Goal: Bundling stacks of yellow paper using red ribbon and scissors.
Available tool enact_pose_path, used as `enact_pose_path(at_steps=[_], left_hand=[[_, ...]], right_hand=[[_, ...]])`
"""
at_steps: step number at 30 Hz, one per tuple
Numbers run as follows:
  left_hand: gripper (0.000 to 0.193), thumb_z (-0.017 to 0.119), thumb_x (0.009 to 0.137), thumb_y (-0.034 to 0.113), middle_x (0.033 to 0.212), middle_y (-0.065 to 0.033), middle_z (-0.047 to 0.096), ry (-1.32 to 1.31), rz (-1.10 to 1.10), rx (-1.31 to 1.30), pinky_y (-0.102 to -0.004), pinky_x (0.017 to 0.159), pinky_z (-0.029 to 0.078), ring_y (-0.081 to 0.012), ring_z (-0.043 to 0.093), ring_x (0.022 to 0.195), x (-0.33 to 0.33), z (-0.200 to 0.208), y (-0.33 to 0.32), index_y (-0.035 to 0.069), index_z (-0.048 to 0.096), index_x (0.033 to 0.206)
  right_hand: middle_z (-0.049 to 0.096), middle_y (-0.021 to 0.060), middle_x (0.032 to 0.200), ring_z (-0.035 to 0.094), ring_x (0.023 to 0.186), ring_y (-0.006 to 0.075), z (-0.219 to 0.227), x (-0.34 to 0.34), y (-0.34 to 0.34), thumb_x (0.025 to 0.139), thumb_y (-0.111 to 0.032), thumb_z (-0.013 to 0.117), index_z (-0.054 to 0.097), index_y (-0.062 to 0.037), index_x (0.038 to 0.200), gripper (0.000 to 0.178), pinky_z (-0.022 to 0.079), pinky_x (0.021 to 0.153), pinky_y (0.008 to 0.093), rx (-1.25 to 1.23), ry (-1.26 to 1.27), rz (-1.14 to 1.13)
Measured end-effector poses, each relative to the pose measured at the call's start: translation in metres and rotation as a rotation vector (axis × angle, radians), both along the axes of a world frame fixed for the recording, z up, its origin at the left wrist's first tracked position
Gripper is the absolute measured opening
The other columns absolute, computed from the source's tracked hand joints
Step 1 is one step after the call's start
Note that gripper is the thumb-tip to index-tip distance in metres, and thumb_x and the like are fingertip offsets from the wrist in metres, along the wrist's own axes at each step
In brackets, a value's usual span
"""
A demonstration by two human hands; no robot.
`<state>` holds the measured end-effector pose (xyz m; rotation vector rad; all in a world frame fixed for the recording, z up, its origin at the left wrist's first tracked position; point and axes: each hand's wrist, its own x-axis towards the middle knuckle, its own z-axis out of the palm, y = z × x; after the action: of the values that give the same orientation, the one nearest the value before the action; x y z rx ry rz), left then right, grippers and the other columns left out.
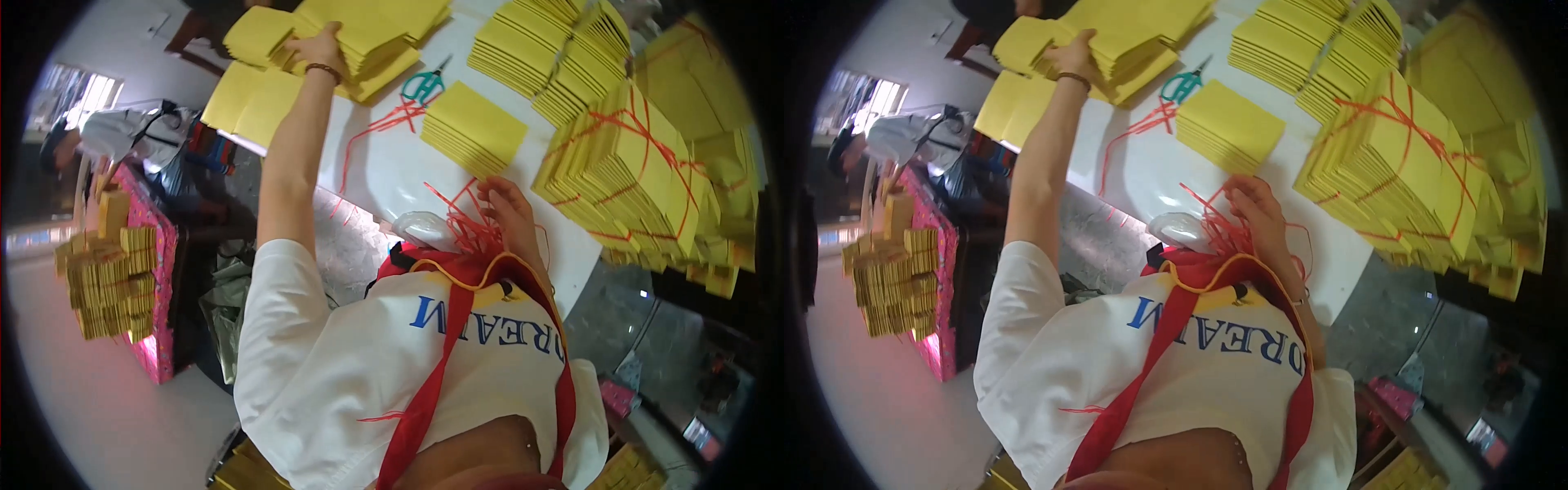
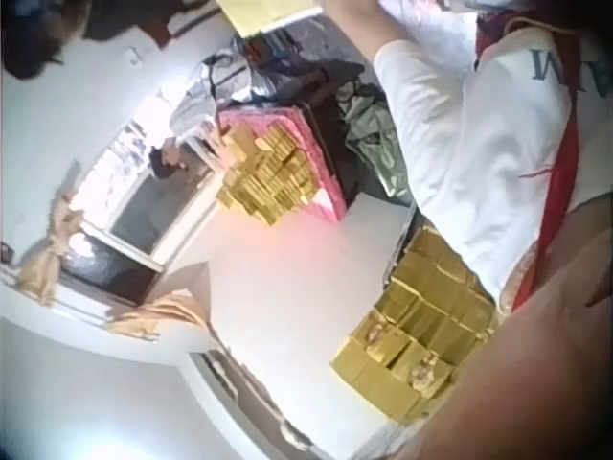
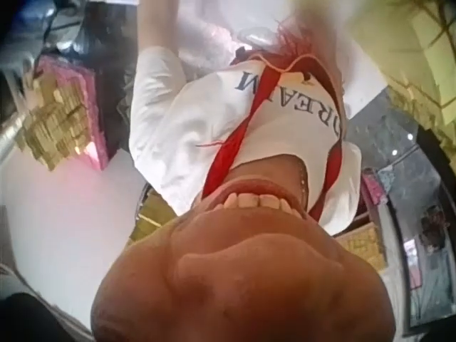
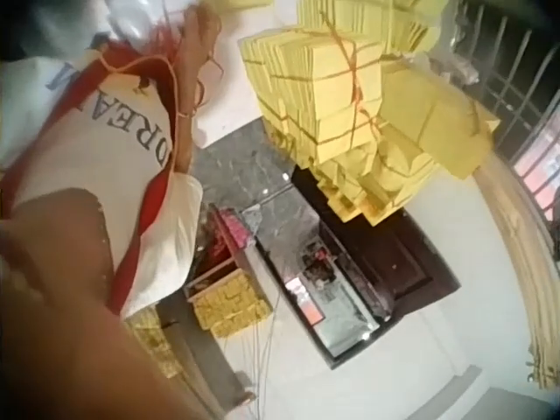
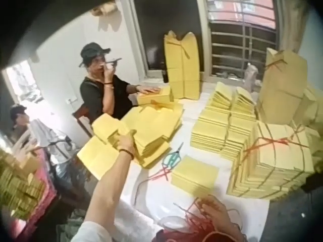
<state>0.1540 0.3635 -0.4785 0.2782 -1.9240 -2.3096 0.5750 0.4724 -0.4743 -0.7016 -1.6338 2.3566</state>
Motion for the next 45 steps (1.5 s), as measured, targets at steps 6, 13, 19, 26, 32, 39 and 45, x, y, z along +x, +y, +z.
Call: enact_pose_path(at_steps=[6, 13, 19, 26, 32, 39, 45], left_hand=[[0.078, 0.068, 0.063, 0.005, 0.114, -0.0182, 0.041, 0.316, -0.146, 0.289, -0.0406, 0.083, 0.045, -0.0317, 0.048, 0.099, 0.027, 0.033, -0.008, 0.008, 0.018, 0.123], [0.080, 0.061, 0.060, 0.000, 0.116, -0.0122, 0.045, 0.238, -0.753, 0.346, -0.0369, 0.088, 0.043, -0.0256, 0.048, 0.105, 0.139, 0.060, -0.096, 0.006, 0.023, 0.130], [0.110, 0.071, 0.051, 0.003, 0.129, -0.0139, 0.034, 0.270, -1.002, 0.064, -0.0357, 0.096, 0.035, -0.0243, 0.040, 0.116, 0.215, 0.036, -0.100, 0.008, 0.005, 0.138], [0.119, 0.084, 0.049, 0.023, 0.134, -0.0143, 0.028, 0.251, -1.118, -0.359, -0.0348, 0.104, 0.022, -0.0258, 0.029, 0.123, 0.221, -0.038, -0.127, 0.005, 0.007, 0.137], [0.103, 0.083, 0.050, 0.033, 0.129, -0.0160, 0.034, -0.009, -1.311, -0.536, -0.0334, 0.104, 0.020, -0.0285, 0.029, 0.122, 0.240, -0.031, -0.131, 0.002, 0.027, 0.130], [0.076, 0.080, 0.056, 0.027, 0.125, -0.0123, 0.043, 0.114, -1.147, -0.483, -0.0335, 0.094, 0.036, -0.0285, 0.045, 0.109, 0.239, -0.041, -0.127, 0.003, 0.044, 0.119], [0.052, 0.075, 0.062, 0.034, 0.102, -0.0111, 0.058, 0.436, -1.181, -0.723, -0.0372, 0.083, 0.042, -0.0276, 0.053, 0.096, 0.237, -0.068, -0.116, 0.006, 0.057, 0.101]], right_hand=[[0.056, 0.0039, 0.106, 0.051, 0.098, 0.0099, 0.014, -0.008, -0.004, 0.086, -0.013, 0.051, 0.051, -0.0062, 0.111, 0.026, 0.040, 0.080, 0.0235, -0.031, -0.011, 0.030], [0.038, 0.0123, 0.129, 0.035, 0.120, 0.0198, 0.026, -0.041, 0.002, 0.070, -0.008, 0.068, 0.024, -0.0064, 0.134, 0.078, 0.029, 0.099, 0.0339, 0.169, 0.401, 0.252], [0.019, 0.0165, 0.138, 0.020, 0.128, 0.0265, -0.007, -0.088, -0.022, 0.057, -0.011, 0.079, -0.012, -0.0082, 0.137, 0.121, 0.018, 0.104, 0.0386, 0.426, 0.449, 0.359], [0.023, 0.0116, 0.138, 0.028, 0.125, 0.0238, -0.042, -0.084, -0.036, 0.059, -0.002, 0.075, -0.019, -0.0114, 0.135, 0.122, 0.028, 0.101, 0.0350, 0.370, 0.347, 0.381], [0.021, 0.0150, 0.138, 0.033, 0.123, 0.0238, -0.082, -0.072, -0.049, 0.059, -0.010, 0.080, -0.018, -0.0118, 0.135, 0.124, 0.031, 0.099, 0.0337, 0.432, 0.484, 0.369], [0.030, 0.0138, 0.133, 0.036, 0.119, 0.0225, -0.060, -0.074, -0.049, 0.060, -0.008, 0.079, -0.012, -0.0103, 0.136, 0.118, 0.033, 0.098, 0.0342, 0.832, 0.523, 0.307], [0.041, 0.0117, 0.120, 0.045, 0.108, 0.0189, -0.076, -0.069, -0.044, 0.062, -0.007, 0.078, 0.017, -0.0039, 0.128, 0.090, 0.039, 0.091, 0.0319, 0.895, 0.509, 0.245]])
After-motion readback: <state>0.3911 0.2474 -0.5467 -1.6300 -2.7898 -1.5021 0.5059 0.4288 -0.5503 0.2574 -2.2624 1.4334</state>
